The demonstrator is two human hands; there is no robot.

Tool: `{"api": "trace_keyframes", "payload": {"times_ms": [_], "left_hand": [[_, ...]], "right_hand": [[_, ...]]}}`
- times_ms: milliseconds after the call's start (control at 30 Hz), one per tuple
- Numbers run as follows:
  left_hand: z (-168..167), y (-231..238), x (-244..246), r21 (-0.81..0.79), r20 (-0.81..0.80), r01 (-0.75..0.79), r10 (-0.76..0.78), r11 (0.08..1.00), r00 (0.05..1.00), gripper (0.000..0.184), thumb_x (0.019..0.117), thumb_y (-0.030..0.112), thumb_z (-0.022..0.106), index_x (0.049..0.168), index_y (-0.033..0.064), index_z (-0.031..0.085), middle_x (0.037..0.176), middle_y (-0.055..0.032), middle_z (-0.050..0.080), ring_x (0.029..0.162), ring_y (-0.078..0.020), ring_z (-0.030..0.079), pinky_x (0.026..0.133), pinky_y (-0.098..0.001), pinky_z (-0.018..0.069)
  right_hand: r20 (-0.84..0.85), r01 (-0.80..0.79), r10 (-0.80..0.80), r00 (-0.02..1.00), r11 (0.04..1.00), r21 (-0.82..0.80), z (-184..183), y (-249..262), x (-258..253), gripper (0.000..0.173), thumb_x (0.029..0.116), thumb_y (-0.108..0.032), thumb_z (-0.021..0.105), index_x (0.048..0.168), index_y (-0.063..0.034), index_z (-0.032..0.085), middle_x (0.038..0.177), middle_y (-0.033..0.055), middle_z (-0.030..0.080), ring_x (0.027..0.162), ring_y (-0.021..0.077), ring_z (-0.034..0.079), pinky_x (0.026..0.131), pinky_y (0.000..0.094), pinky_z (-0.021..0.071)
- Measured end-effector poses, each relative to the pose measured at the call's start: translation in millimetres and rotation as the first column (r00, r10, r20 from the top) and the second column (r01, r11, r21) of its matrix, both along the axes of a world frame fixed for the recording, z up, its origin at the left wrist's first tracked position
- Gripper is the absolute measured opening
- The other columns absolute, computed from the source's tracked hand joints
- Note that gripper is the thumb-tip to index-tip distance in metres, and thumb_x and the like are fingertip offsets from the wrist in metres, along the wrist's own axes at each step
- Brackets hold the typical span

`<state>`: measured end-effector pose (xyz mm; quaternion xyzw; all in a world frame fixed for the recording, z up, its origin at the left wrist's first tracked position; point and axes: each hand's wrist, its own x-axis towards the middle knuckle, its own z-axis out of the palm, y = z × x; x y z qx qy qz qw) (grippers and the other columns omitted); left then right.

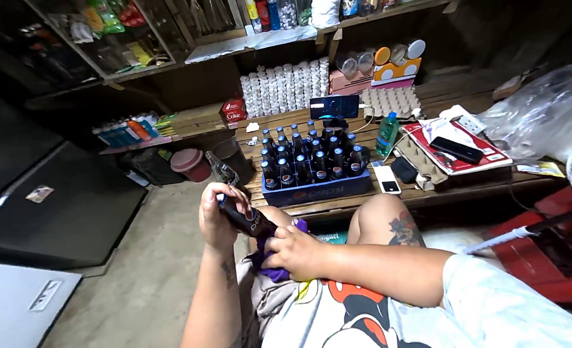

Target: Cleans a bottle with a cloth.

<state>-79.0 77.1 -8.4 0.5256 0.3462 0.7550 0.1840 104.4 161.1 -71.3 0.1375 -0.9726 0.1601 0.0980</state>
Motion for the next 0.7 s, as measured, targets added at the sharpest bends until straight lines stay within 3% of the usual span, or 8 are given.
{"api": "trace_keyframes", "payload": {"times_ms": [167,267,367,433,500,600,700], "left_hand": [[6,-5,-2,-0.008,-0.173,0.159,-0.158,0.987,0.972,0.039,0.1037,0.052,0.046,0.115,0.0247,0.07,0.095,0.0001,0.073,0.085,-0.015,0.07,0.079,-0.0323,0.0588],[4,-3,-6,0.013,-0.24,0.164,-0.156,0.986,0.958,0.035,0.106,0.048,0.045,0.118,0.0246,0.069,0.101,-0.0016,0.075,0.094,-0.0185,0.072,0.089,-0.0373,0.0589],[0,3,-6,0.04,-0.242,0.134,-0.12,0.99,0.963,0.036,0.1054,0.048,0.048,0.12,0.0244,0.07,0.099,-0.0011,0.075,0.087,-0.016,0.073,0.08,-0.0326,0.0614],[5,6,3,0.109,-0.241,0.088,-0.059,0.99,0.969,0.031,0.1059,0.042,0.051,0.11,0.0207,0.073,0.092,-0.0012,0.075,0.08,-0.0153,0.073,0.073,-0.0313,0.0624],[14,5,14,0.156,-0.289,0.033,0.014,0.987,0.957,0.028,0.1067,0.037,0.051,0.106,0.02,0.074,0.092,0.0009,0.075,0.082,-0.0131,0.073,0.074,-0.0292,0.0619],[23,3,24,0.222,-0.391,-0.041,0.127,0.974,0.912,0.026,0.1074,0.034,0.051,0.111,0.0221,0.074,0.1,0.0039,0.075,0.089,-0.0115,0.072,0.079,-0.0276,0.0607],[25,6,26,0.235,-0.336,-0.138,0.214,0.962,0.917,0.023,0.1068,0.032,0.053,0.11,0.0223,0.074,0.097,0.0033,0.076,0.086,-0.0117,0.073,0.076,-0.0279,0.062]], "right_hand": [[0.136,0.0,0.005,0.991,0.999,-0.032,6,4,0,0.048,0.0767,-0.01,0.081,0.123,-0.022,0.073,0.132,0.0115,0.063,0.124,0.0419,0.051,0.093,0.0629,0.0453],[0.063,-0.006,0.01,0.998,0.997,-0.071,-4,6,0,0.046,0.0749,-0.011,0.083,0.119,-0.0228,0.075,0.131,0.0098,0.065,0.128,0.0419,0.05,0.091,0.064,0.0471],[0.027,-0.009,0.01,1.0,0.997,-0.071,-9,6,0,0.049,0.0731,-0.011,0.084,0.119,-0.0244,0.074,0.13,0.0106,0.065,0.128,0.0424,0.051,0.091,0.0638,0.0477],[0.003,-0.018,0.019,1.0,0.998,-0.058,-10,7,1,0.053,0.0718,-0.011,0.085,0.121,-0.0251,0.073,0.131,0.0106,0.064,0.127,0.0425,0.051,0.09,0.0632,0.0483],[-0.056,-0.032,0.029,0.998,0.998,-0.047,-11,8,3,0.055,0.0714,-0.01,0.086,0.123,-0.0252,0.073,0.13,0.0094,0.065,0.124,0.0409,0.054,0.09,0.0615,0.0492],[-0.158,-0.021,0.02,0.987,1.0,-0.004,-13,10,5,0.056,0.0722,-0.012,0.085,0.124,-0.0281,0.072,0.129,0.0048,0.065,0.12,0.0345,0.056,0.088,0.0543,0.0508],[-0.193,-0.024,0.024,0.981,1.0,0.002,-12,8,6,0.055,0.0726,-0.011,0.085,0.123,-0.0284,0.072,0.13,0.0046,0.064,0.123,0.0347,0.056,0.091,0.0553,0.0503]]}}
